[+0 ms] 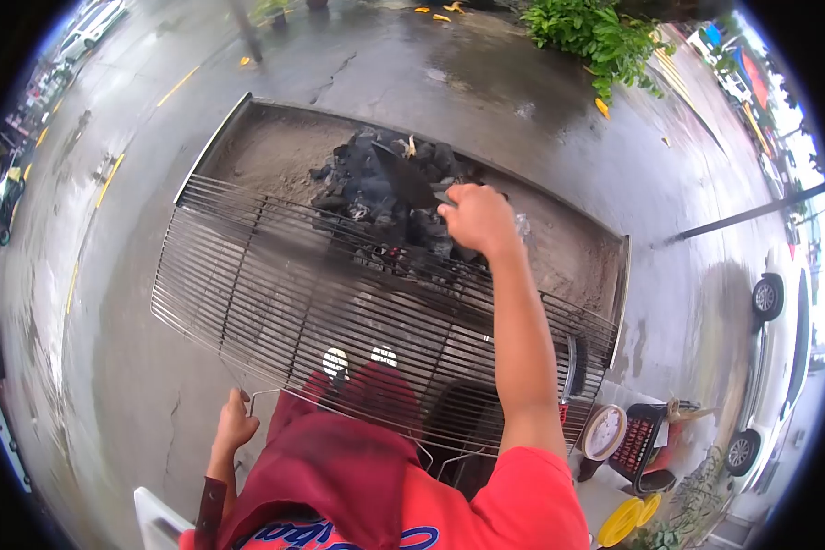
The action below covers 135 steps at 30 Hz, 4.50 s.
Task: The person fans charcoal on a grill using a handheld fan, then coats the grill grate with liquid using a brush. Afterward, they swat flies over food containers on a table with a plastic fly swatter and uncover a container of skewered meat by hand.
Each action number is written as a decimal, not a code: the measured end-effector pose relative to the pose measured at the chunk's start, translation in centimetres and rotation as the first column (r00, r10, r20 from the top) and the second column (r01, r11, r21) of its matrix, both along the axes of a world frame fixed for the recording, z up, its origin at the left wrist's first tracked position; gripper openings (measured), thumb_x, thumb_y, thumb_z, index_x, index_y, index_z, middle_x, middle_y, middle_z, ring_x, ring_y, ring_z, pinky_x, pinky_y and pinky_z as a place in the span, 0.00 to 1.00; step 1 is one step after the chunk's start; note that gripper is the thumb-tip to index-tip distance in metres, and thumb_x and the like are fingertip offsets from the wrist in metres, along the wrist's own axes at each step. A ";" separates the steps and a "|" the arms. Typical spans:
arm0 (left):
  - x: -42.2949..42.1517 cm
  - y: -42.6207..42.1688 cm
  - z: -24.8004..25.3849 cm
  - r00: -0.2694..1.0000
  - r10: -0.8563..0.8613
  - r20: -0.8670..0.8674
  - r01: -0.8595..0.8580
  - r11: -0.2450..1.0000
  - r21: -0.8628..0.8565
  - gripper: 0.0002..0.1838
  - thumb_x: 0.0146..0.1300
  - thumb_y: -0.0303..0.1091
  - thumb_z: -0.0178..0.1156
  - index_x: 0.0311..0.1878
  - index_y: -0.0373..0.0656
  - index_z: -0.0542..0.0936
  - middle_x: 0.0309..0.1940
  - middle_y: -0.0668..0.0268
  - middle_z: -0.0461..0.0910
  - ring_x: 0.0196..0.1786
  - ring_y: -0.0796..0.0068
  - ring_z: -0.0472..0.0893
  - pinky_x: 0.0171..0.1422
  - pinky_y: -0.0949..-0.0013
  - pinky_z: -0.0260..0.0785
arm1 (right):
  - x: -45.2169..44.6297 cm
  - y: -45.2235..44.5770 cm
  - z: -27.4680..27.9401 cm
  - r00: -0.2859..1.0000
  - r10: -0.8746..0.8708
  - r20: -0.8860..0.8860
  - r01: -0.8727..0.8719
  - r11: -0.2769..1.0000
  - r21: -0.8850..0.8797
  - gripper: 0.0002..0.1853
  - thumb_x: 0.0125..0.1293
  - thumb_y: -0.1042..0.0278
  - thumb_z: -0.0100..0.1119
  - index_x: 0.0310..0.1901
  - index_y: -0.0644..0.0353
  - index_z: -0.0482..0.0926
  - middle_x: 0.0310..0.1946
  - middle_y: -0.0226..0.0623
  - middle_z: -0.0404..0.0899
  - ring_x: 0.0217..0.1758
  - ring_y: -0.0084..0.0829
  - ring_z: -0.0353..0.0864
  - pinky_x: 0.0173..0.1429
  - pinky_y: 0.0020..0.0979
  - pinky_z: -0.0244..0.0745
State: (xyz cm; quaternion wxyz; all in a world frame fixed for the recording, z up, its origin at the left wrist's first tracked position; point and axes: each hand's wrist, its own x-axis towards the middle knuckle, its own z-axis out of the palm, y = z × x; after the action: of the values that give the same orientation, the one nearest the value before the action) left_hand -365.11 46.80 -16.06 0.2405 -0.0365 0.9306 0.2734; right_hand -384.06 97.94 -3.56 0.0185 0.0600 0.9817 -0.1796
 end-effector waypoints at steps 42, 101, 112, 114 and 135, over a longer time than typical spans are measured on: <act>0.0 -0.6 0.6 0.998 -0.030 0.064 0.029 0.999 0.029 0.22 0.40 0.21 0.56 0.44 0.37 0.66 0.29 0.42 0.77 0.40 0.36 0.76 0.43 0.48 0.67 | 10.0 -5.2 1.0 0.740 -0.356 -0.571 0.194 0.925 -0.325 0.15 0.66 0.66 0.56 0.47 0.69 0.74 0.28 0.55 0.79 0.34 0.57 0.78 0.38 0.45 0.72; -0.1 -0.7 0.5 0.999 -0.051 0.012 0.050 0.995 0.091 0.22 0.41 0.21 0.57 0.44 0.36 0.66 0.32 0.41 0.77 0.42 0.35 0.75 0.44 0.47 0.67 | 14.6 -3.3 -2.0 0.624 -0.525 0.579 0.739 0.157 -0.655 0.12 0.72 0.57 0.47 0.38 0.57 0.66 0.19 0.30 0.68 0.11 0.20 0.64 0.11 0.22 0.50; -0.5 -0.1 1.9 0.996 -0.066 0.055 0.062 0.995 0.076 0.22 0.40 0.21 0.56 0.44 0.37 0.65 0.29 0.41 0.77 0.39 0.35 0.75 0.42 0.47 0.66 | 13.7 -6.6 3.5 0.617 -0.752 -0.232 0.596 0.639 -0.486 0.18 0.70 0.57 0.49 0.40 0.68 0.67 0.25 0.50 0.78 0.22 0.43 0.79 0.27 0.42 0.73; -0.5 0.1 2.1 0.995 -0.048 0.084 0.041 0.996 0.084 0.22 0.41 0.21 0.56 0.44 0.37 0.65 0.29 0.41 0.77 0.39 0.35 0.75 0.42 0.47 0.66 | 13.0 -5.0 -5.8 0.709 -0.694 -0.125 0.664 0.717 -0.213 0.18 0.70 0.57 0.49 0.39 0.69 0.68 0.30 0.58 0.79 0.33 0.55 0.82 0.37 0.48 0.75; -0.3 -0.3 0.6 0.998 -0.048 0.040 0.045 0.997 0.070 0.23 0.41 0.22 0.57 0.44 0.37 0.66 0.30 0.41 0.77 0.41 0.37 0.76 0.42 0.49 0.67 | 8.4 6.4 2.9 0.894 -0.143 0.425 0.295 0.901 -0.318 0.23 0.64 0.61 0.59 0.59 0.60 0.75 0.21 0.34 0.76 0.19 0.19 0.71 0.20 0.26 0.65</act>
State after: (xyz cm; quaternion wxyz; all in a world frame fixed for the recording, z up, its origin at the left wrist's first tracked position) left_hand -365.43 46.48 -15.42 0.2674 -0.0122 0.9159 0.2990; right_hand -375.67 104.38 -0.65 0.2045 0.2022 0.8919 -0.3489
